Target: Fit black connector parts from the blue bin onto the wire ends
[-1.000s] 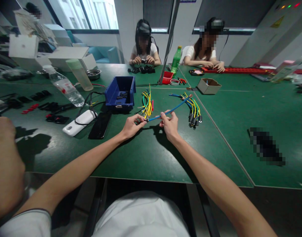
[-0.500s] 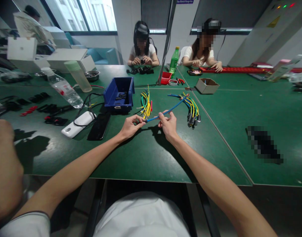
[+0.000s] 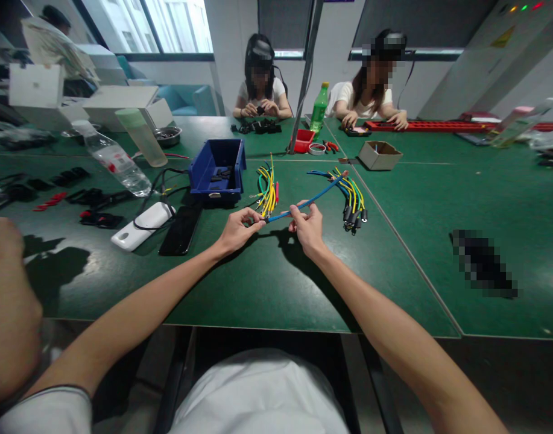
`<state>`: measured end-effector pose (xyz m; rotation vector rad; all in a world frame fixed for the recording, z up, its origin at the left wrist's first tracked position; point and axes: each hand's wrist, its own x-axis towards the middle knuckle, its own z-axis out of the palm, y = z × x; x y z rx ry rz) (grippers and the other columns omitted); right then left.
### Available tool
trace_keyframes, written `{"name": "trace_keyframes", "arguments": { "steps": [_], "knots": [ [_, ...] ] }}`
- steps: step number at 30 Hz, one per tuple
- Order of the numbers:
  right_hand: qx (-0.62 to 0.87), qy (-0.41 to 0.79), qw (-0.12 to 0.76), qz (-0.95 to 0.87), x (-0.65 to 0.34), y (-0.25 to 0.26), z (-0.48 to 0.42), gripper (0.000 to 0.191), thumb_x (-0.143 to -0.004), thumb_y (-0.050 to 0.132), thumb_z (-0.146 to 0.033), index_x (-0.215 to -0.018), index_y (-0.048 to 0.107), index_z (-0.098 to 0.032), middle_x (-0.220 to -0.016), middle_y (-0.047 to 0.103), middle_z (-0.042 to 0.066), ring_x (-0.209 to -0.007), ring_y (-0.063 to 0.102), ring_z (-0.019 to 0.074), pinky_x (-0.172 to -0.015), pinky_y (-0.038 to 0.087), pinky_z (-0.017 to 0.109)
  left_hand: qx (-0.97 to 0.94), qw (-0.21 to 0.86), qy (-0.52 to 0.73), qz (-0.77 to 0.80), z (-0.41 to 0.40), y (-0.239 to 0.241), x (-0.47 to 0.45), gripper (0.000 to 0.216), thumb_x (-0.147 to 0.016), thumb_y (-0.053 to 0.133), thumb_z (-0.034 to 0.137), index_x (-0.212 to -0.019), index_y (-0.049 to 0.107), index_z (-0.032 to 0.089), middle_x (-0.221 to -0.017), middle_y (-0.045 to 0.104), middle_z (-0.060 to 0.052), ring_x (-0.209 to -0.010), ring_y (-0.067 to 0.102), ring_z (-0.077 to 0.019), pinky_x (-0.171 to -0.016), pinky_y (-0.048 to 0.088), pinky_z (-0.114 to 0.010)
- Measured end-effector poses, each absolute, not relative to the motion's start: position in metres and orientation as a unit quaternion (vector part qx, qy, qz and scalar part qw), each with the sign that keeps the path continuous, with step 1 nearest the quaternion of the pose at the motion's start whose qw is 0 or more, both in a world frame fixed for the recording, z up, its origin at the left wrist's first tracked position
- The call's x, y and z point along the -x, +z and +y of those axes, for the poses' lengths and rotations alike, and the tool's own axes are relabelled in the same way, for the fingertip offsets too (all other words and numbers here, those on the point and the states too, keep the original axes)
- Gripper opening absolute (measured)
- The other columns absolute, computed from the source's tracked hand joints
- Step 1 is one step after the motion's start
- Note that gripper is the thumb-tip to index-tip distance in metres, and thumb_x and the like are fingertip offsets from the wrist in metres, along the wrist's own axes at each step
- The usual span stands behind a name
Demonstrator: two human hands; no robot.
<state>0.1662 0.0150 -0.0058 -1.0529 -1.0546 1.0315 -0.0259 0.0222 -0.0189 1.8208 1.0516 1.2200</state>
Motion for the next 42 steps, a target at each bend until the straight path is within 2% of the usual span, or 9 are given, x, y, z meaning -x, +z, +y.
{"name": "trace_keyframes", "arguments": {
  "steps": [8,18,28,37,42],
  "knots": [
    [0.460,0.452,0.612,-0.457,-0.1661,-0.0043,0.0140,0.046,-0.069,0.070,-0.051,-0.090,0.040,-0.024,-0.065,0.068,-0.003,-0.035,0.047,0.0073,-0.035,0.034,0.017,-0.702,0.351,0.468,0.406,0.0221,-0.0197,0.0258,0.021,-0.076,0.067,0.035,-0.076,0.060,0.015,-0.080,0.068,-0.004,-0.066,0.058,-0.0119,-0.060,0.044,-0.025],
    [0.458,0.448,0.613,-0.461,-0.1670,-0.0074,0.0155,0.045,-0.070,0.069,-0.052,-0.091,0.041,-0.024,-0.065,0.069,-0.003,-0.035,0.048,0.0072,-0.035,0.035,0.017,-0.712,0.338,0.466,0.402,0.0207,-0.0185,0.0256,0.019,-0.076,0.067,0.033,-0.074,0.061,0.015,-0.084,0.069,-0.006,-0.073,0.062,-0.0145,-0.061,0.044,-0.025],
    [0.453,0.457,0.611,-0.462,-0.1662,-0.0066,0.0140,0.043,-0.070,0.069,-0.050,-0.090,0.041,-0.024,-0.066,0.069,-0.003,-0.036,0.048,0.0075,-0.036,0.035,0.017,-0.714,0.335,0.465,0.403,0.0212,-0.0181,0.0253,0.019,-0.076,0.068,0.033,-0.073,0.061,0.015,-0.081,0.069,-0.005,-0.069,0.060,-0.0134,-0.059,0.043,-0.025],
    [0.447,0.460,0.613,-0.461,-0.1653,-0.0070,0.0138,0.041,-0.071,0.070,-0.047,-0.090,0.041,-0.024,-0.065,0.068,-0.003,-0.035,0.048,0.0074,-0.036,0.035,0.018,-0.714,0.338,0.468,0.397,0.0182,-0.0157,0.0244,0.017,-0.076,0.068,0.029,-0.073,0.059,0.015,-0.087,0.070,-0.006,-0.080,0.064,-0.0161,-0.062,0.044,-0.025],
    [0.444,0.464,0.614,-0.459,-0.1652,-0.0075,0.0137,0.041,-0.071,0.070,-0.047,-0.090,0.041,-0.024,-0.065,0.068,-0.003,-0.035,0.048,0.0074,-0.036,0.035,0.018,-0.712,0.336,0.468,0.401,0.0175,-0.0152,0.0238,0.018,-0.076,0.068,0.030,-0.073,0.059,0.015,-0.086,0.070,-0.006,-0.077,0.064,-0.0155,-0.061,0.043,-0.025]
  ]
}}
